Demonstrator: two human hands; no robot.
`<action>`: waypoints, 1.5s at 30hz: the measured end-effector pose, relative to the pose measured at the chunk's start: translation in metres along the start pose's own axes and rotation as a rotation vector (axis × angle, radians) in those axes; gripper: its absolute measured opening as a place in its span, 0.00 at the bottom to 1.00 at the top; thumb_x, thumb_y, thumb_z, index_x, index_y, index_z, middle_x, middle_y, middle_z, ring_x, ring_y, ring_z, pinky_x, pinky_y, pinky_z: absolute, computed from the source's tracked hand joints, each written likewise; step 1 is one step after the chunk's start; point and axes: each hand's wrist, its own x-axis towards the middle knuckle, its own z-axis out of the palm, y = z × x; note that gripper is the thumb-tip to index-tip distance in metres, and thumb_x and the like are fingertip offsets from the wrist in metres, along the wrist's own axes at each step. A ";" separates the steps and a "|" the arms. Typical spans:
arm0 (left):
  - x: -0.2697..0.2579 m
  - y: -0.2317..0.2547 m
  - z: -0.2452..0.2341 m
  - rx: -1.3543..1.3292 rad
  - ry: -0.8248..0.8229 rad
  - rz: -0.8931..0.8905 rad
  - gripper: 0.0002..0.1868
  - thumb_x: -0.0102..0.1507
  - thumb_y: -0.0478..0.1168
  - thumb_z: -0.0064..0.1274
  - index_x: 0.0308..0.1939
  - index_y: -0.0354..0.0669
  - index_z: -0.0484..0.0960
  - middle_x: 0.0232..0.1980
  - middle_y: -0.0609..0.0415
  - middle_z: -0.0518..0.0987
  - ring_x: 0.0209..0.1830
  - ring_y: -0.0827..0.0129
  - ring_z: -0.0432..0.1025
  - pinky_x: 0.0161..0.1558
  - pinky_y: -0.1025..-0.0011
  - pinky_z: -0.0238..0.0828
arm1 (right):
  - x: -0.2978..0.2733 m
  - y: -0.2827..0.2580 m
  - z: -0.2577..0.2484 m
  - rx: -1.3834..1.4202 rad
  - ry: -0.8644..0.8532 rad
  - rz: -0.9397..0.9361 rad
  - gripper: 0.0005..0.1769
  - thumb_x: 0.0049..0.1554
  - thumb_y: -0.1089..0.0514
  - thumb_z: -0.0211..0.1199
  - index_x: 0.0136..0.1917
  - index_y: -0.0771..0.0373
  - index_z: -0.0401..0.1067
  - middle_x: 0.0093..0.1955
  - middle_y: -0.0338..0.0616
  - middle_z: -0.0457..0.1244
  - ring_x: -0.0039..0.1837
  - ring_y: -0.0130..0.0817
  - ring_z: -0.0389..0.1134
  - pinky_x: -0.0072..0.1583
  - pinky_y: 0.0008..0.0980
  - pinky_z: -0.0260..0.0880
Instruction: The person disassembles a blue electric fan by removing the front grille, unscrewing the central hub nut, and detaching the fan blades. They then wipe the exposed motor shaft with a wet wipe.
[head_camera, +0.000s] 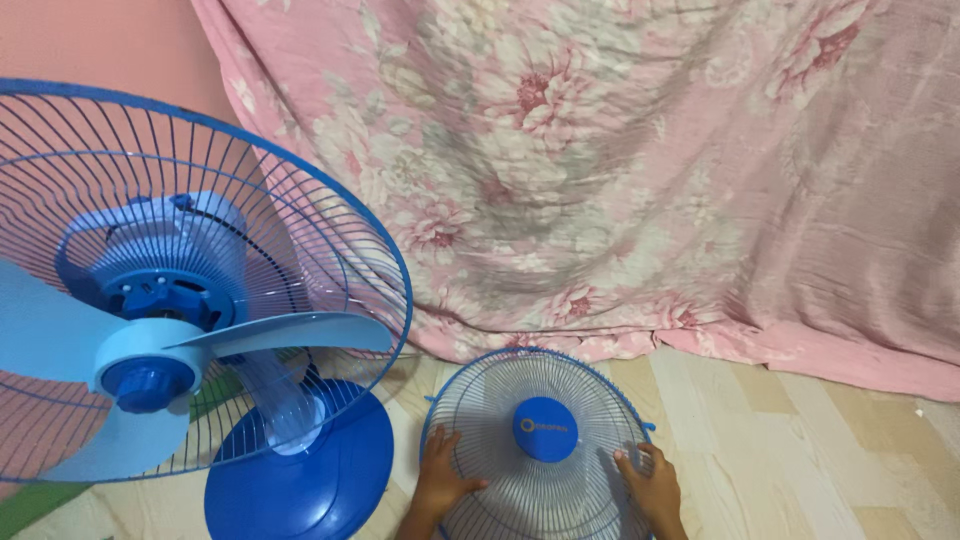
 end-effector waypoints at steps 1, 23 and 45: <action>-0.001 0.001 0.001 -0.003 0.007 0.000 0.60 0.42 0.54 0.79 0.74 0.49 0.64 0.82 0.47 0.46 0.83 0.52 0.39 0.79 0.61 0.42 | -0.001 0.000 -0.001 0.012 -0.014 -0.019 0.43 0.45 0.31 0.71 0.66 0.57 0.71 0.60 0.62 0.67 0.62 0.54 0.71 0.63 0.47 0.70; -0.090 -0.040 -0.038 -0.281 0.412 0.138 0.23 0.56 0.44 0.65 0.52 0.40 0.82 0.58 0.46 0.80 0.63 0.53 0.71 0.65 0.61 0.65 | -0.090 -0.083 0.061 0.063 0.149 -0.562 0.28 0.50 0.48 0.69 0.60 0.66 0.73 0.61 0.57 0.66 0.65 0.55 0.65 0.67 0.46 0.64; -0.248 -0.077 -0.215 -0.711 0.672 -0.005 0.21 0.63 0.43 0.59 0.57 0.36 0.81 0.59 0.45 0.81 0.62 0.59 0.76 0.64 0.63 0.70 | -0.319 -0.306 0.073 0.365 -0.363 -0.783 0.27 0.56 0.49 0.68 0.65 0.64 0.71 0.64 0.53 0.65 0.66 0.47 0.67 0.65 0.40 0.66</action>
